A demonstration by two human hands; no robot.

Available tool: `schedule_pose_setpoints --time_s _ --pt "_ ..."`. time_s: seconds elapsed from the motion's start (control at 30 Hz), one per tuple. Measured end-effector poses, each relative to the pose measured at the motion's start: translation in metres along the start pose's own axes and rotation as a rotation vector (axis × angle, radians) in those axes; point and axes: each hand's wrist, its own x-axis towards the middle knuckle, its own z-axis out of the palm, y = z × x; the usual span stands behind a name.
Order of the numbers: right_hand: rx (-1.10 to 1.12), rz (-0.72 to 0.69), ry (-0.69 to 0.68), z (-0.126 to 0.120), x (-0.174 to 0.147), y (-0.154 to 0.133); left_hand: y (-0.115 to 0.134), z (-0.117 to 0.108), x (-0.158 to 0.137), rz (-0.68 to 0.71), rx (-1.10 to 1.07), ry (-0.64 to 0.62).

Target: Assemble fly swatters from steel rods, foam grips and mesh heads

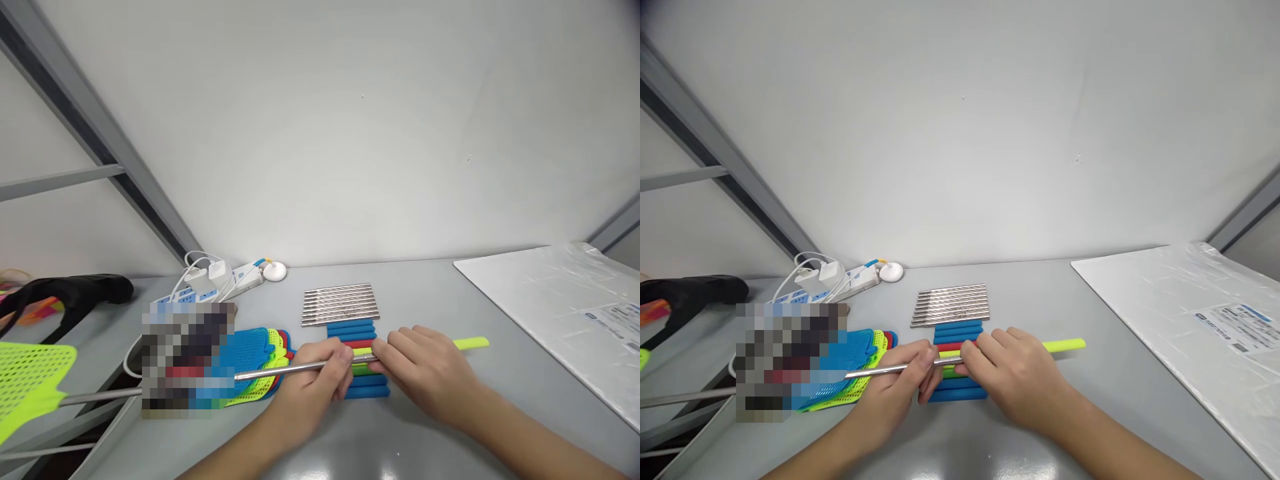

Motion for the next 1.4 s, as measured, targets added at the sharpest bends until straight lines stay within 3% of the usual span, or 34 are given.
schedule_pose_setpoints --time_s 0.17,0.4,0.53,0.73,0.83,1.0,1.07,1.17,1.4 --pt "-0.003 -0.017 0.011 0.008 0.0 0.017 0.009 -0.012 0.003 0.029 0.097 0.009" --pt "-0.132 0.026 -0.035 0.007 -0.026 0.081 -0.007 -0.039 0.016 0.04 -0.096 0.27" --pt "-0.142 0.048 -0.048 0.006 -0.026 0.087 -0.006 -0.041 0.023 0.036 -0.279 0.396" --pt "-0.109 0.177 -0.009 0.007 -0.028 0.084 0.019 -0.046 0.03 0.139 -0.533 0.641" --pt "-0.081 0.169 -0.008 0.009 -0.025 0.073 0.019 -0.04 0.03 0.123 -0.556 0.598" --pt "-0.076 0.128 0.031 0.008 -0.012 0.047 -0.001 -0.023 0.02 0.045 -0.31 0.321" --pt "-0.078 0.108 0.023 0.007 -0.011 0.045 -0.005 -0.022 0.016 0.031 -0.218 0.265" --pt "-0.111 0.065 0.018 0.007 -0.016 0.058 -0.004 -0.032 0.015 0.045 -0.121 0.267" --pt "-0.223 0.093 0.02 0.005 -0.036 0.102 0.008 -0.056 0.026 0.093 -0.184 0.398"
